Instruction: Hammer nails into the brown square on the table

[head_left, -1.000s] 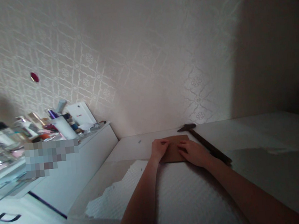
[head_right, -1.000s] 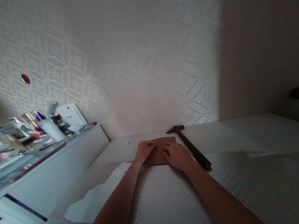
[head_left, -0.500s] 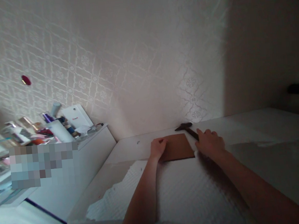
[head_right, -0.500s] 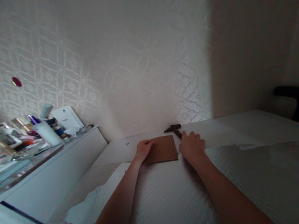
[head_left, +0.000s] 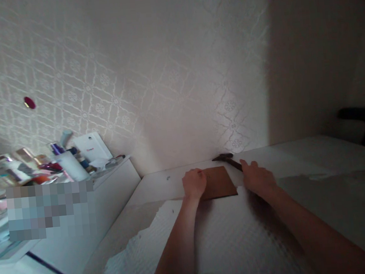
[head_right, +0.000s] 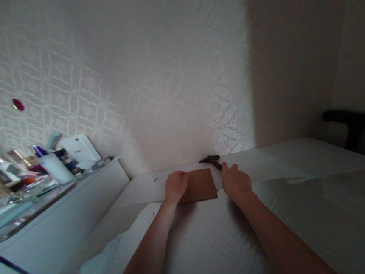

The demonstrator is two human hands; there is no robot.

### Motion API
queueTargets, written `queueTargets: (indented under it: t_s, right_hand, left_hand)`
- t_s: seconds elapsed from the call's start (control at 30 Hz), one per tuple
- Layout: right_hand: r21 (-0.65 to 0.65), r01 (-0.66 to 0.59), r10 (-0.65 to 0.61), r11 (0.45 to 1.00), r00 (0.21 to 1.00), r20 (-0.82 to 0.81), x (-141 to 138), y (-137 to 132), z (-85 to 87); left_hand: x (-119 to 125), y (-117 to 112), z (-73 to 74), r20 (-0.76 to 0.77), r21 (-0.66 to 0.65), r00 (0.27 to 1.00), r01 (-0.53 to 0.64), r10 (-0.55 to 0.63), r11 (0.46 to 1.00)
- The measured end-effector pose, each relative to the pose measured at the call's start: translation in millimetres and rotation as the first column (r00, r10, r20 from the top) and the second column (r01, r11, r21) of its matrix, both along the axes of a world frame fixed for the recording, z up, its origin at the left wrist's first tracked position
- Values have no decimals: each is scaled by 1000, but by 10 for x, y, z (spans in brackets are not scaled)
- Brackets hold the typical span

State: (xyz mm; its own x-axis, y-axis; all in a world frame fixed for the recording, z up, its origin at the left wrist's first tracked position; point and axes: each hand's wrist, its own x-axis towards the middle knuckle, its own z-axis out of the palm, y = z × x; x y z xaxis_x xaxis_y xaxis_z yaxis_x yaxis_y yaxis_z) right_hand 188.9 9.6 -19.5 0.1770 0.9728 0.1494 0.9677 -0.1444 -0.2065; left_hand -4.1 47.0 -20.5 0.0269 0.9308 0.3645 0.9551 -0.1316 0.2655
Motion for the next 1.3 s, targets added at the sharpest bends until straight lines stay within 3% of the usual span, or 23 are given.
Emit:
queueTargets:
  t_s: [0.1, 0.17, 0.3, 0.37, 0.47, 0.6, 0.8, 1.0, 1.3]
  right_hand:
    - [54, -32, 39, 998, 991, -126, 17, 57, 8]
    - [87, -42, 65, 995, 955, -288, 10, 101, 22]
    - [50, -72, 87, 996, 739, -668, -66, 118, 66]
    - [28, -114, 94, 993, 634, -767, -113, 93, 65]
    - [71, -202, 183, 977, 618, -764, -165, 53, 33]
    - [144, -269, 290, 952, 651, -701, -197, 33, 20]
    - [115, -271, 272, 956, 662, -699, -202, 43, 63]
    - [119, -338, 326, 933, 663, -674, -218, 29, 39]
    - [110, -326, 298, 939, 610, -734, -247, 12, 40]
  left_hand:
    - [191, -182, 18, -129, -29, 986, 105, -108, 994]
    - [283, -274, -6, -186, -123, 962, 181, -202, 976]
    - [302, -318, -84, -203, -278, 921, 271, -332, 922]
    - [263, -290, -101, -191, -334, 919, 271, -346, 903]
    - [216, -255, -87, -186, -366, 915, 273, -357, 890]
    - [189, -254, -55, -205, -305, 929, 238, -307, 922]
    - [143, -208, -100, -191, -300, 961, 139, -202, 944]
    - [120, -157, -139, -209, -340, 951, 148, -228, 929]
    - [86, -144, -137, -194, -351, 948, 172, -251, 921]
